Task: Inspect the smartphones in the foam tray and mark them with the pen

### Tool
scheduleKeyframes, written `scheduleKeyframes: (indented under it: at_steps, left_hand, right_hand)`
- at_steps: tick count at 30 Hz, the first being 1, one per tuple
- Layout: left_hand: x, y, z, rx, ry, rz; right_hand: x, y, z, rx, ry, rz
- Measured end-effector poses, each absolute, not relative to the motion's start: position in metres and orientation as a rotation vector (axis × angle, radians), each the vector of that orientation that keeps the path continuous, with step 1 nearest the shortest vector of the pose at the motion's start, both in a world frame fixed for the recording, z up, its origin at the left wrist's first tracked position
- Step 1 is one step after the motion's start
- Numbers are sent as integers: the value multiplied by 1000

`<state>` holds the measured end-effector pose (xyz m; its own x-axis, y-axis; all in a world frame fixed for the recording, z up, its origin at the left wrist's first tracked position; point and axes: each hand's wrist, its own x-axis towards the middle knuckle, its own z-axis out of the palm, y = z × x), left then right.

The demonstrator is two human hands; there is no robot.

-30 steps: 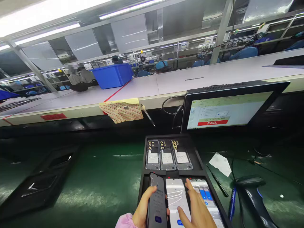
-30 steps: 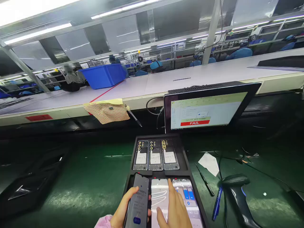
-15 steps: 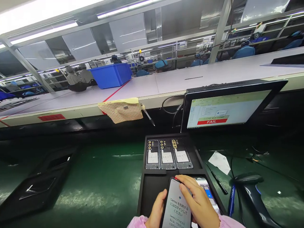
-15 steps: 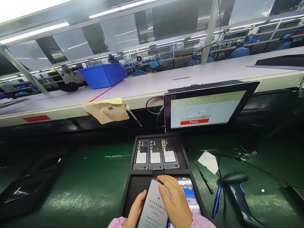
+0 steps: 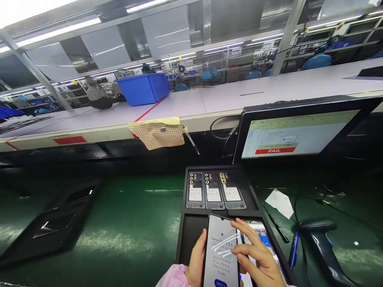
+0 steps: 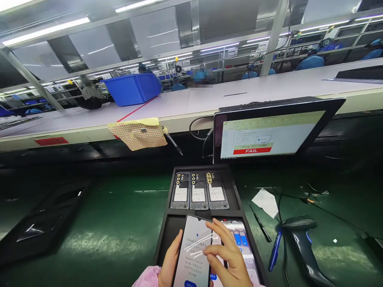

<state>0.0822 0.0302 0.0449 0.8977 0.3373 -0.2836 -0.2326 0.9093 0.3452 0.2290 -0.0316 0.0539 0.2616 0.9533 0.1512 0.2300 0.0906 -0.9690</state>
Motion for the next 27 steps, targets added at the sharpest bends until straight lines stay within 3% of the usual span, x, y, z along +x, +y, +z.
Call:
scheduleKeyframes:
  at_steps: [6,27]
  left_hand:
    - [84,26,48,291,326,248]
    - [84,25,48,239,313,272]
  right_hand:
    - [224,-30,78,-931,-409,1338]
    - [215,-7,76,-1031,-332,1381]
